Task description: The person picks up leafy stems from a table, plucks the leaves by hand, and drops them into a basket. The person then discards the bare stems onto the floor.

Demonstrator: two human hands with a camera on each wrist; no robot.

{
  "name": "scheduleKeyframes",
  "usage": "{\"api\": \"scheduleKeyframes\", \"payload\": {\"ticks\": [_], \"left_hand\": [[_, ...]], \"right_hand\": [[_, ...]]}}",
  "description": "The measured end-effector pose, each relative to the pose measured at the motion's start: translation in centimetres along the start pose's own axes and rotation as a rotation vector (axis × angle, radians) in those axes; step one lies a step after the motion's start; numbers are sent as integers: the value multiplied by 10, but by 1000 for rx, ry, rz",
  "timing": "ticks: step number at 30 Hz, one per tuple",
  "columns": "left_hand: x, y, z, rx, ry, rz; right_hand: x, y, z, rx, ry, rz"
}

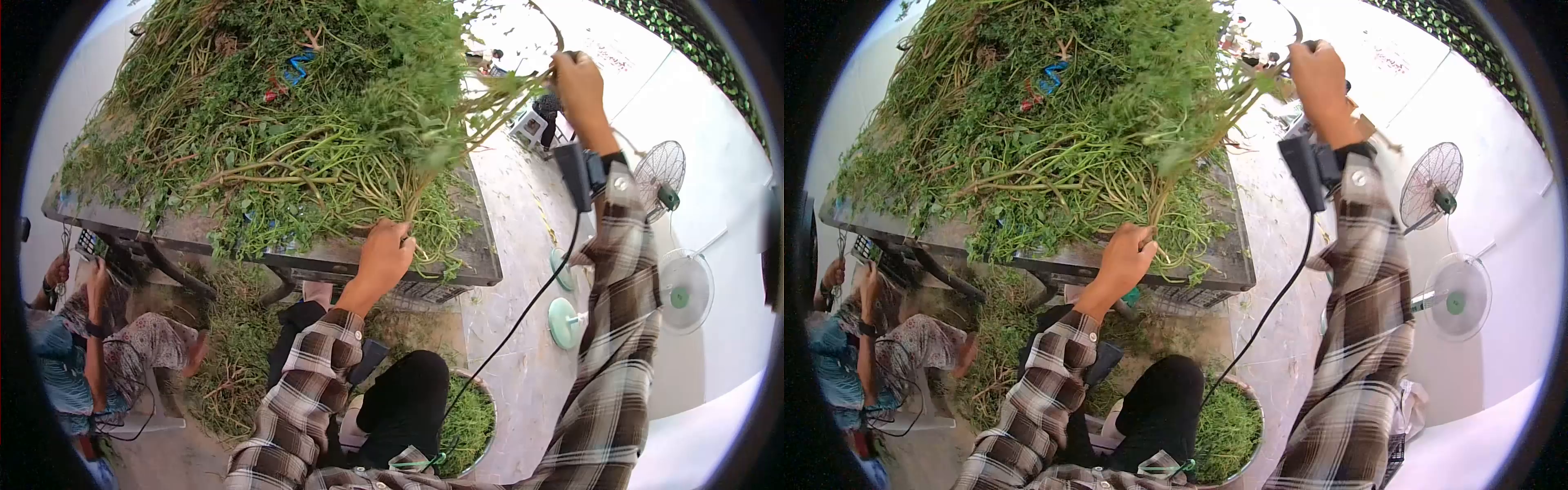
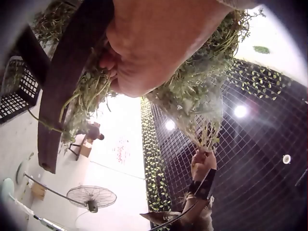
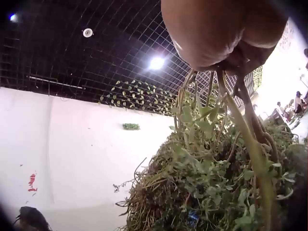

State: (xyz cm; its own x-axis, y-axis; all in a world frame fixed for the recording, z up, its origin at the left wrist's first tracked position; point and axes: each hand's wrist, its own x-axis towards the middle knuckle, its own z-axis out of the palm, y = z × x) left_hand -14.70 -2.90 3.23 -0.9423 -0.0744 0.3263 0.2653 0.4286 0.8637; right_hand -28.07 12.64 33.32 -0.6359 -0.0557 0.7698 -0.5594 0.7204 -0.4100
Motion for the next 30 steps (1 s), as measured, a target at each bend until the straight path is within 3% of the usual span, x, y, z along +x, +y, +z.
{"api": "scheduleKeyframes", "payload": {"ticks": [4,5,7,8,10,11,12,13,14,15,16,17,18,19,21,22,25,30], "left_hand": [[2,6,-2,77,-59,-21],[1,4,2,57,-24,-21],[2,-1,4,40,12,-21],[3,-3,5,43,-7,-12],[2,-3,5,42,-35,-3],[1,-1,5,34,-36,-17],[0,1,3,26,-36,-29],[0,6,0,21,-37,-26],[-1,12,-5,-52,-43,-40],[-2,16,-8,-123,-50,-54],[-1,16,-7,-125,-51,-53],[0,16,-7,-405,-64,-96],[2,17,-8,-685,-76,-138],[3,16,-12,-682,-72,-136],[1,16,-27,-1106,-93,-319],[-2,18,-33,-1215,-136,-266],[-3,14,-42,-1313,-214,-260],[-6,19,-43,-1171,-72,-408]], "right_hand": [[37,-17,-33,41,73,-67],[62,-2,-41,-25,114,-187],[87,2,-64,265,53,-36],[91,-1,-70,236,69,-42],[81,-12,-69,177,92,-81],[70,-15,-58,9,178,-142],[65,-3,-49,5,115,-205],[27,-31,-34,-66,29,-142],[23,-10,-13,-58,-33,-145],[1,6,5,-422,-105,-551],[-15,30,30,-389,-82,-593],[-63,-12,40,-187,-189,-73],[-98,-27,48,-34,-303,65],[-120,1,74,7,-325,0],[-173,-12,80,122,-440,60],[-193,-13,84,138,-503,47],[-229,-13,92,213,-614,76],[-255,-17,87,449,-811,84]]}}
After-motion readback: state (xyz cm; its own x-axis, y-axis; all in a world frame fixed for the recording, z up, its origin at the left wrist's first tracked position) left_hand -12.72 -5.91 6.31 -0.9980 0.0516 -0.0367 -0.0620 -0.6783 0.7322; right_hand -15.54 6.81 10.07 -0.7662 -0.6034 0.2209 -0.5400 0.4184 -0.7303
